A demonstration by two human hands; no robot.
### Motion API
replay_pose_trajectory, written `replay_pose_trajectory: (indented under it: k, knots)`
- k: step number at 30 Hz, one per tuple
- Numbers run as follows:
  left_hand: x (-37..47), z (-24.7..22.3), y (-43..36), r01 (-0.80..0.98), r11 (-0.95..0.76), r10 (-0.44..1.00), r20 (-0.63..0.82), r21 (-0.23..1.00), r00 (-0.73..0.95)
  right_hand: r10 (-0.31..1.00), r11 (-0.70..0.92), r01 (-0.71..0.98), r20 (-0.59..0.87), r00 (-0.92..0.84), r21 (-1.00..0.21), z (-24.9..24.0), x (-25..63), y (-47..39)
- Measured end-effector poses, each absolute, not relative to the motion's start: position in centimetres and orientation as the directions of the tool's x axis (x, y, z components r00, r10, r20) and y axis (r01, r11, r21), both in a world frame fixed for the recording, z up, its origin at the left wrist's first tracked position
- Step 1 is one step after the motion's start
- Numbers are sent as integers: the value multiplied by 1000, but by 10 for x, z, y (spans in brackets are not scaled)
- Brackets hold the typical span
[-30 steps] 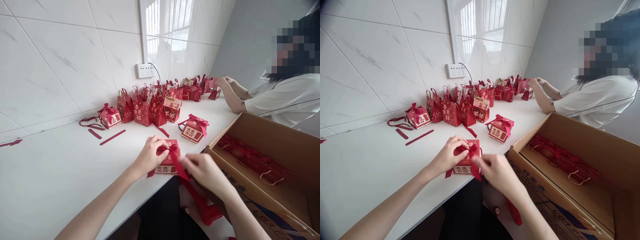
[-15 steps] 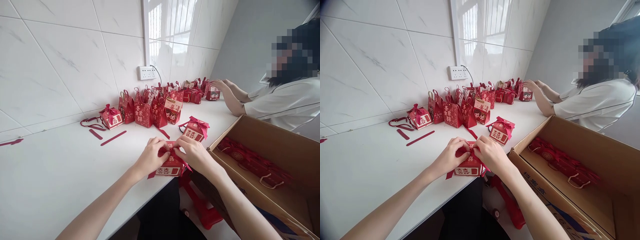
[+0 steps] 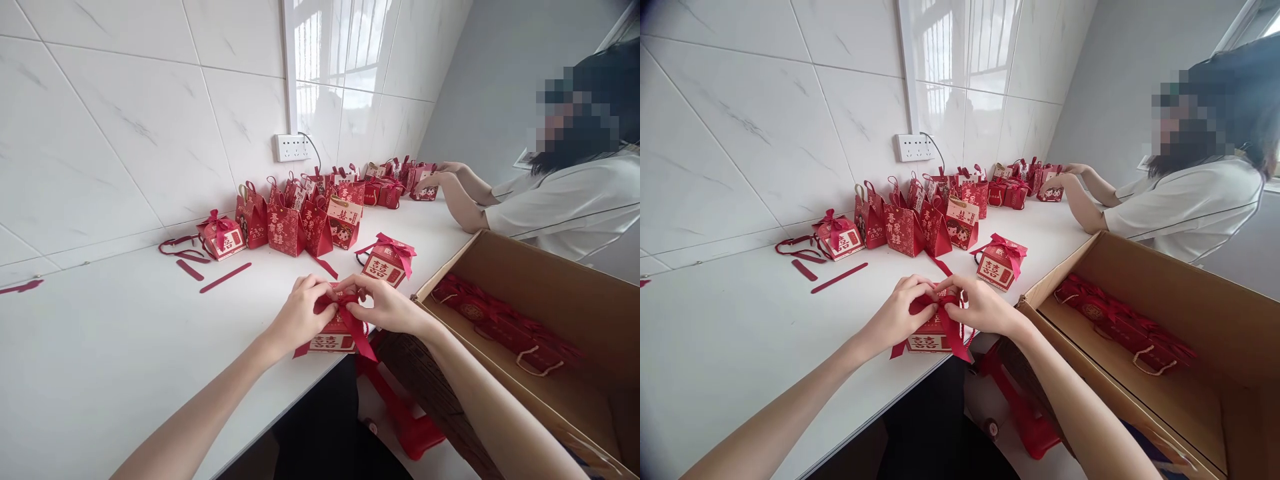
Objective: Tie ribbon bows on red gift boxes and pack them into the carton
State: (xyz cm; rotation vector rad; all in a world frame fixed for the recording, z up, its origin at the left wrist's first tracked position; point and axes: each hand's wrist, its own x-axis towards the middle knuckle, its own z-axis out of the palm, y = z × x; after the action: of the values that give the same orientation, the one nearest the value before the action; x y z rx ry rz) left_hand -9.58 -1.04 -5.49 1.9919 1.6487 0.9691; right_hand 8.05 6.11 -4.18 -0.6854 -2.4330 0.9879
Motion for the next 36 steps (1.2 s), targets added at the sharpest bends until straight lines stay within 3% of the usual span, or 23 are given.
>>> replay_pose_trajectory:
  k: [9,14,18,26,36]
  knots:
    - [-96,-53,-11,700,-233,963,260,676,69,537,468,235,63,-841,-852,-40,76,78]
    - [-95,-55,-10,709,-236,962,261,664,76,561,485,311,19,-827,-817,-35,72,77]
    - [-95,-55,-10,702,-239,961,266,671,73,586,533,368,18,-810,-762,-32,70,76]
    - [-95,-54,-9,670,-203,972,228,714,51,541,473,249,55,-839,-845,-42,79,82]
    - [-92,-52,-10,676,-195,971,236,710,33,626,561,341,117,-771,-754,-44,77,77]
